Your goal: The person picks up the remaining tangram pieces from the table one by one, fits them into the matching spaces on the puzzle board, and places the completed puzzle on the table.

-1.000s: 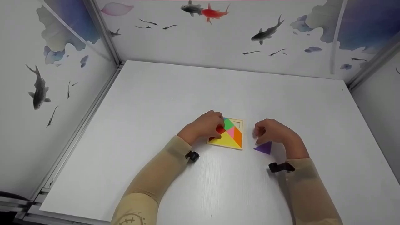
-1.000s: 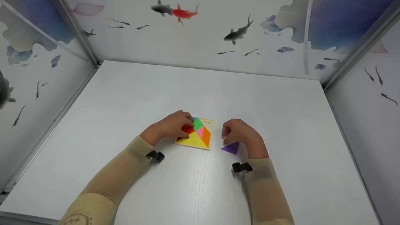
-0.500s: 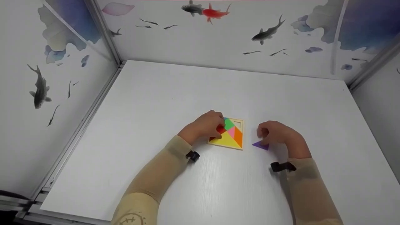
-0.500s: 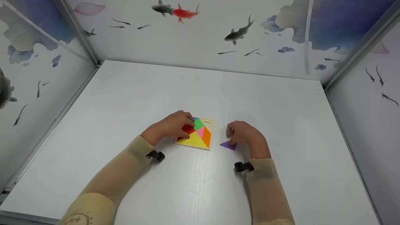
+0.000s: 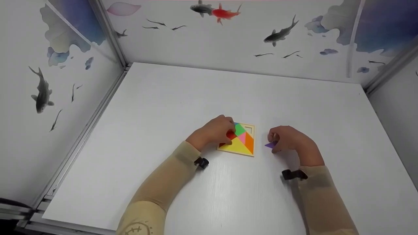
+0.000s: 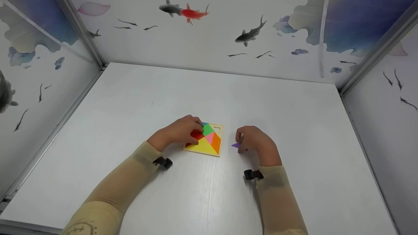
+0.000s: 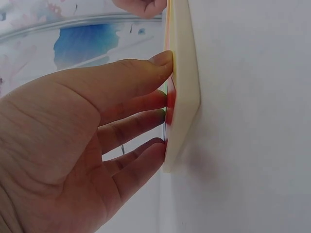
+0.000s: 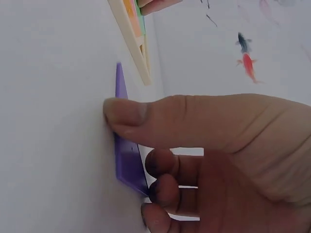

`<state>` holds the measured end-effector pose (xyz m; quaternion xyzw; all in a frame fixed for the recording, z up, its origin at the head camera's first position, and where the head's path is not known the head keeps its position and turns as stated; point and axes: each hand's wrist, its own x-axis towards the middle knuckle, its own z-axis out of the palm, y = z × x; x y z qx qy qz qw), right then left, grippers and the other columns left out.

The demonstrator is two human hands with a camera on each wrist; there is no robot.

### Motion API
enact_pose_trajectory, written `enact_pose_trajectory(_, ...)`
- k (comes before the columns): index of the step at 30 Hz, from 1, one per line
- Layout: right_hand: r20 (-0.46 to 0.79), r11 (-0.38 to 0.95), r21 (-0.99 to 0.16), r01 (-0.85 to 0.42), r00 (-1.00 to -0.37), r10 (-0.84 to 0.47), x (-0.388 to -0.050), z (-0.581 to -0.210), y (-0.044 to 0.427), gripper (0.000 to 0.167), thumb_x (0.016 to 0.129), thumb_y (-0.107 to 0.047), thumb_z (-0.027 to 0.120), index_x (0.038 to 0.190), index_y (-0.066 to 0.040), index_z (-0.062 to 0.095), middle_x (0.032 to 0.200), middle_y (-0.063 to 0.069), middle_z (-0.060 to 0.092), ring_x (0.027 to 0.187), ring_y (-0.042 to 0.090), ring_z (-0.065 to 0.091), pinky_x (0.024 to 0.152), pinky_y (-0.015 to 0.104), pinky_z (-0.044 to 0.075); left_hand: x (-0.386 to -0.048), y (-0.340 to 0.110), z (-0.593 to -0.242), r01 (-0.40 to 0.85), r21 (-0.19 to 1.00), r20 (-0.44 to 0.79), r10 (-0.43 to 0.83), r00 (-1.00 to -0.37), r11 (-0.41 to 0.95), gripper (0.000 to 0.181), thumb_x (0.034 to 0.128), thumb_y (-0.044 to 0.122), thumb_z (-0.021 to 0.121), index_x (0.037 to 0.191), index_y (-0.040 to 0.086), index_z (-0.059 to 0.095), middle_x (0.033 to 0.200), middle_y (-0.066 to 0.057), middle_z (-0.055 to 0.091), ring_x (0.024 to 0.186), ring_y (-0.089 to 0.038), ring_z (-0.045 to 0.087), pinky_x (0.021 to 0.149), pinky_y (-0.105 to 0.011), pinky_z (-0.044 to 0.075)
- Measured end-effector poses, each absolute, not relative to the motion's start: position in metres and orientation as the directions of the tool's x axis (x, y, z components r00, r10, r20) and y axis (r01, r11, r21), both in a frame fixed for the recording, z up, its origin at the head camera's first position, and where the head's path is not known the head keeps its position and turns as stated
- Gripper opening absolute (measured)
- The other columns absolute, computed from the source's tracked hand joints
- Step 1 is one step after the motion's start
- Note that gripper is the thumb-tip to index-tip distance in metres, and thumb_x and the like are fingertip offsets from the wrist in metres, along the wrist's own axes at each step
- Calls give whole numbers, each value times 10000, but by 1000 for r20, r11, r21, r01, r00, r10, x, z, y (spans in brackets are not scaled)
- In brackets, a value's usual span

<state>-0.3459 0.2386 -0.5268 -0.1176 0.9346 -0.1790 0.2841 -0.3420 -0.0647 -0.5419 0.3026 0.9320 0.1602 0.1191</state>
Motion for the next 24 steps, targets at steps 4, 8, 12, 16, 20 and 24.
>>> enact_pose_trajectory(4, -426, 897, -424, -121, -848, -316, -347, -528, 240, 280, 894, -118, 844, 1149, -122, 729, 1140, 150, 703, 985, 293, 645, 957, 478, 604, -342, -65, -541, 528, 365, -131, 604, -786, 767, 374, 939, 288, 807, 1277, 134, 762, 1365, -53, 630, 1197, -238, 521, 1081, -352, 518)
enact_pose_trajectory(8, -404, 902, -417, -109, -867, -292, -349, -529, 239, 323, 904, -86, 822, 1212, -97, 725, 1186, 172, 687, 1044, 323, 636, 1020, 526, 587, -342, -65, -543, 523, 369, -130, 600, -789, 768, 371, 938, 289, 810, 1275, 140, 762, 1361, -45, 626, 1193, -232, 515, 1093, -354, 513)
enact_pose_trajectory(12, -393, 911, -401, -99, -879, -269, -349, -528, 234, 349, 909, -61, 808, 1246, -65, 715, 1211, 194, 672, 1069, 348, 624, 1049, 563, 568, -343, -64, -544, 525, 378, -117, 602, -790, 763, 373, 930, 285, 821, 1267, 136, 764, 1351, -45, 631, 1187, -230, 516, 1093, -360, 515)
enact_pose_trajectory(16, -378, 921, -371, -117, -888, -264, -348, -526, 230, 327, 919, -49, 776, 1239, -34, 718, 1193, 201, 680, 1061, 355, 611, 1057, 579, 555, -343, -64, -543, 513, 392, -119, 595, -794, 763, 380, 928, 283, 825, 1273, 137, 765, 1351, -43, 632, 1193, -224, 512, 1105, -358, 512)
enact_pose_trajectory(20, -375, 933, -347, -97, -897, -232, -346, -525, 224, 318, 925, -49, 758, 1237, -10, 715, 1175, 206, 692, 1046, 357, 611, 1051, 580, 557, -342, -64, -542, 508, 401, -124, 594, -795, 762, 375, 933, 281, 821, 1274, 136, 764, 1350, -41, 629, 1197, -222, 511, 1106, -356, 510)
enact_pose_trajectory(24, -369, 945, -320, -71, -909, -193, -343, -523, 216, 317, 922, -59, 768, 1227, 10, 716, 1155, 218, 701, 1017, 357, 617, 1028, 559, 577, -342, -65, -543, 498, 403, -133, 587, -799, 768, 375, 938, 293, 815, 1279, 148, 759, 1362, -31, 618, 1205, -213, 501, 1107, -349, 504)
